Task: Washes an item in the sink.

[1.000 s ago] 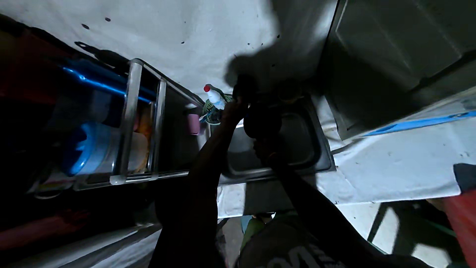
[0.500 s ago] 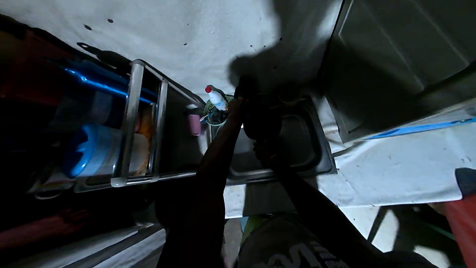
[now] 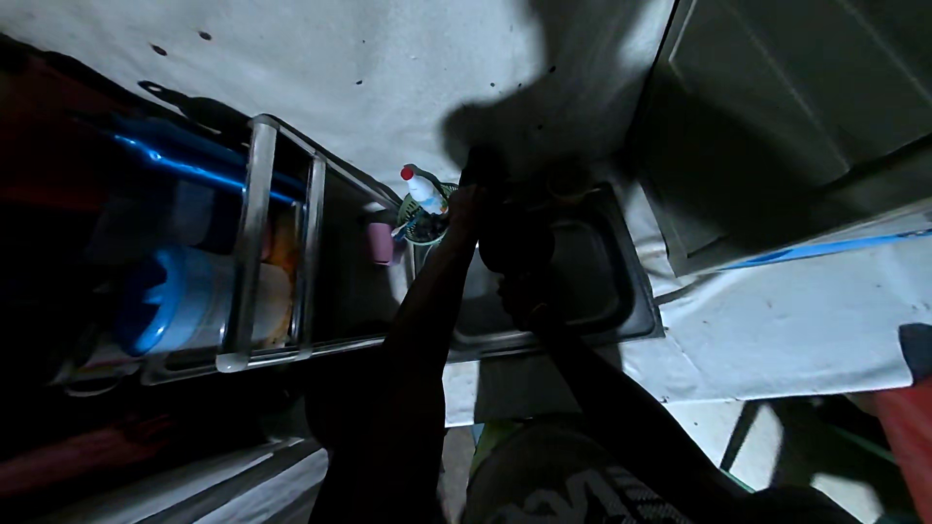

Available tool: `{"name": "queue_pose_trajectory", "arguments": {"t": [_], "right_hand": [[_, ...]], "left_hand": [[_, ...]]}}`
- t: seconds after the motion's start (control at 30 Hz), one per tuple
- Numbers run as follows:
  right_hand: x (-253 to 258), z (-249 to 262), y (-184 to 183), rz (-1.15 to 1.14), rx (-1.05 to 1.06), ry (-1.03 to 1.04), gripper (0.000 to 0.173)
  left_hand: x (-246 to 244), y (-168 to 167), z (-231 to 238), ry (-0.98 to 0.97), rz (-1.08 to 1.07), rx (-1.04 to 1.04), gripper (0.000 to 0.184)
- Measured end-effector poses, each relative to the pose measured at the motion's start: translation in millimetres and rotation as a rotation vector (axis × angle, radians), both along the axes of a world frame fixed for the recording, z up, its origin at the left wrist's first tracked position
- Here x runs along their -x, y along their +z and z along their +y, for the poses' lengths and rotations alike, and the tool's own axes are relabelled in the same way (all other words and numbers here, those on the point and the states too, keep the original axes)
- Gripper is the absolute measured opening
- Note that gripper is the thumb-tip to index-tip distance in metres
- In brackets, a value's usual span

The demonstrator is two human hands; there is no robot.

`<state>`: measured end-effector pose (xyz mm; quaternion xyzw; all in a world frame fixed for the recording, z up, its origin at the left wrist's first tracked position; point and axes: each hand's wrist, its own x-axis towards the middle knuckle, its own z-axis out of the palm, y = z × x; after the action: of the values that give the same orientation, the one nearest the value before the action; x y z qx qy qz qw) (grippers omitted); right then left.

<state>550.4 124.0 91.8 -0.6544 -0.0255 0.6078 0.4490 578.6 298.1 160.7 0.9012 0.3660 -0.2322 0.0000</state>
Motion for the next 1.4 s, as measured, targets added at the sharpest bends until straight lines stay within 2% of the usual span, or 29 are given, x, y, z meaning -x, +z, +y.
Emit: {"name": "queue_pose_trajectory", "arguments": {"t": [0.43, 0.87, 1.17, 1.4], "right_hand": [[1.6, 3.9, -1.5, 0.022, -0.001, -0.024, 0.034], [4.0, 5.0, -4.1, 0.022, -0.008, -0.048, 0.034], [3.2, 3.4, -3.0, 0.033, -0.019, -0.017, 0.033], [4.1, 5.1, -3.3, 0.042, -0.01, -0.014, 0.035]], "left_hand": [[-1.3, 5.9, 1.8, -0.055, 0.023, 0.017, 0.026], [2.1, 2.6, 1.9, -0.027, -0.066, 0.053, 0.029], [0.3, 5.6, -2.8, 0.014, -0.069, 0.05, 0.026], [2.8, 5.8, -3.9, -0.026, -0.092, 0.034, 0.025]]}}
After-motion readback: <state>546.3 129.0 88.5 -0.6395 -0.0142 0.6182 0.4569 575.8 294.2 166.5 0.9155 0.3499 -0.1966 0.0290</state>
